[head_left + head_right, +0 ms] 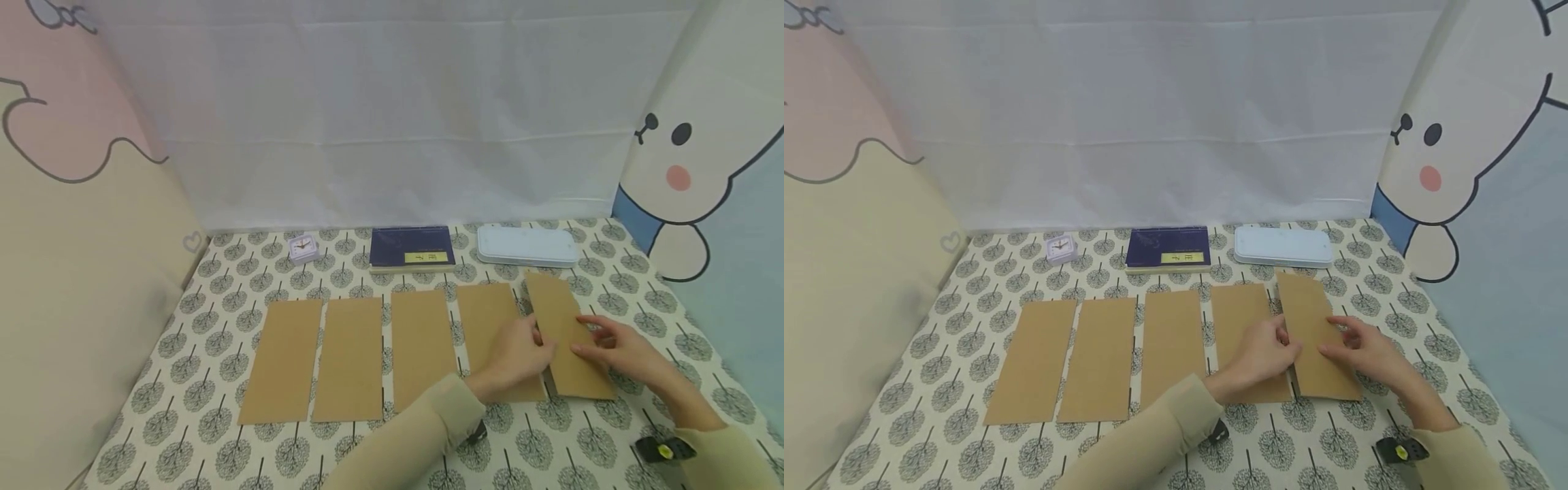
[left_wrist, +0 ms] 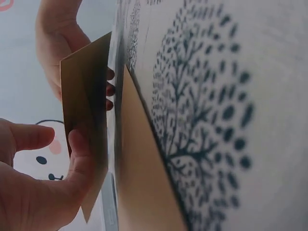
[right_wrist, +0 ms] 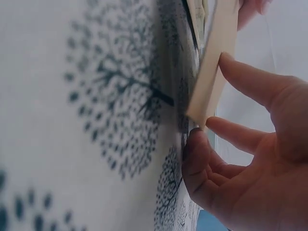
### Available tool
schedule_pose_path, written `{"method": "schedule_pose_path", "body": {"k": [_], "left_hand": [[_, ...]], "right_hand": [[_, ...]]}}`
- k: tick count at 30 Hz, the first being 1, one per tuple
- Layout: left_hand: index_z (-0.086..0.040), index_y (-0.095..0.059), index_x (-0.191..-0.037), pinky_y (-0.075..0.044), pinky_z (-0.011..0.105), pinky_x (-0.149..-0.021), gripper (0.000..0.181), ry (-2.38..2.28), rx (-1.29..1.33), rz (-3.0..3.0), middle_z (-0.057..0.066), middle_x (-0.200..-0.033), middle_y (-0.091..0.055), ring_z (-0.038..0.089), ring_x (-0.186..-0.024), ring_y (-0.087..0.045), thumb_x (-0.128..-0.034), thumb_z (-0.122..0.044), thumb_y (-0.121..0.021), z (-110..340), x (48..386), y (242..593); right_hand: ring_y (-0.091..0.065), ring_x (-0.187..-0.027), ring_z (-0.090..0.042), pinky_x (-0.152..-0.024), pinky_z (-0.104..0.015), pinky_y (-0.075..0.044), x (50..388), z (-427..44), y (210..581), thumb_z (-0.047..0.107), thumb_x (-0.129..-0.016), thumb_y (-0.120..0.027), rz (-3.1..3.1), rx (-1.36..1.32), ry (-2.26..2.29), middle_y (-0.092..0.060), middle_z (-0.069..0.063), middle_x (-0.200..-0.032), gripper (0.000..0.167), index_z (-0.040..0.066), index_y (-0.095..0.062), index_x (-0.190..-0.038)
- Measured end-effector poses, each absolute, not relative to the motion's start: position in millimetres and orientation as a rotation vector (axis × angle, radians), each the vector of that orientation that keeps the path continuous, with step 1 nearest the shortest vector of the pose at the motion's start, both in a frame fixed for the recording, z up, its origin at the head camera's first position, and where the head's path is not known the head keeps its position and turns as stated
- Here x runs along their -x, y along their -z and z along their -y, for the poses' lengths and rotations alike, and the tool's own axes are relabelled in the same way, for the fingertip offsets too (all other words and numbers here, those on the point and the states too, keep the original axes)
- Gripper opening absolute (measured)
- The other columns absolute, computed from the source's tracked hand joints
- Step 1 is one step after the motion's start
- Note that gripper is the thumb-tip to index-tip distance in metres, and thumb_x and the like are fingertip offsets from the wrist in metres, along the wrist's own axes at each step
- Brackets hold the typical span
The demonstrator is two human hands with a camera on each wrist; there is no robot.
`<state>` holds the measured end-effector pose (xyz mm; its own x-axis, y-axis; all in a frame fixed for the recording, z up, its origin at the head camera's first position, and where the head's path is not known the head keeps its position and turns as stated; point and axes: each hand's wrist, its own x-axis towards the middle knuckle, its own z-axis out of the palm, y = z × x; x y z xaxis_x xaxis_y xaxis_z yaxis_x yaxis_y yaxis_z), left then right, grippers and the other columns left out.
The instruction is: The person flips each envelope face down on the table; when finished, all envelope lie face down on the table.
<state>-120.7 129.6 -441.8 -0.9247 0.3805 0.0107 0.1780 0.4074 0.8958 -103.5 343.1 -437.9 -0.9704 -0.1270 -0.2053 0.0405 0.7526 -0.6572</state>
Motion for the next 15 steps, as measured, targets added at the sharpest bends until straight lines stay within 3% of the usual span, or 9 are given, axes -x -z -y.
{"method": "schedule_pose_path", "body": {"k": [1,5,15], "left_hand": [[-0.014,-0.062,-0.091,-0.037,0.019,-0.035,0.007,-1.520,-0.507,-2.455,-0.012,-0.057,-0.053,0.001,-0.040,-0.043,-0.0875,-0.019,-0.066,-129.5,120.0,443.0],[-0.016,-0.052,-0.076,-0.030,0.019,-0.031,0.018,-1.522,-0.472,-2.418,-0.007,-0.052,-0.048,0.003,-0.036,-0.037,-0.0884,-0.021,-0.064,-130.6,117.8,446.7],[-0.013,-0.046,-0.066,-0.025,0.020,-0.032,0.031,-1.362,-0.436,-2.414,-0.004,-0.047,-0.044,0.005,-0.033,-0.031,-0.0881,-0.026,-0.066,-131.8,119.3,449.8]], "right_hand": [[-0.053,-0.101,-0.046,-0.067,-0.044,-0.052,103.1,-343.6,438.2,0.038,-0.088,-0.068,-2.723,0.064,1.004,-0.049,-0.032,-0.117,0.076,-0.006,-0.036,-0.141],[-0.056,-0.095,-0.043,-0.063,-0.043,-0.052,102.7,-345.7,438.9,0.037,-0.087,-0.069,-2.770,0.080,0.918,-0.053,-0.030,-0.110,0.075,-0.008,-0.038,-0.138],[-0.062,-0.080,-0.033,-0.057,-0.039,-0.052,105.8,-348.2,444.3,0.034,-0.085,-0.073,-2.844,0.133,0.821,-0.058,-0.026,-0.099,0.076,-0.014,-0.039,-0.134]]}}
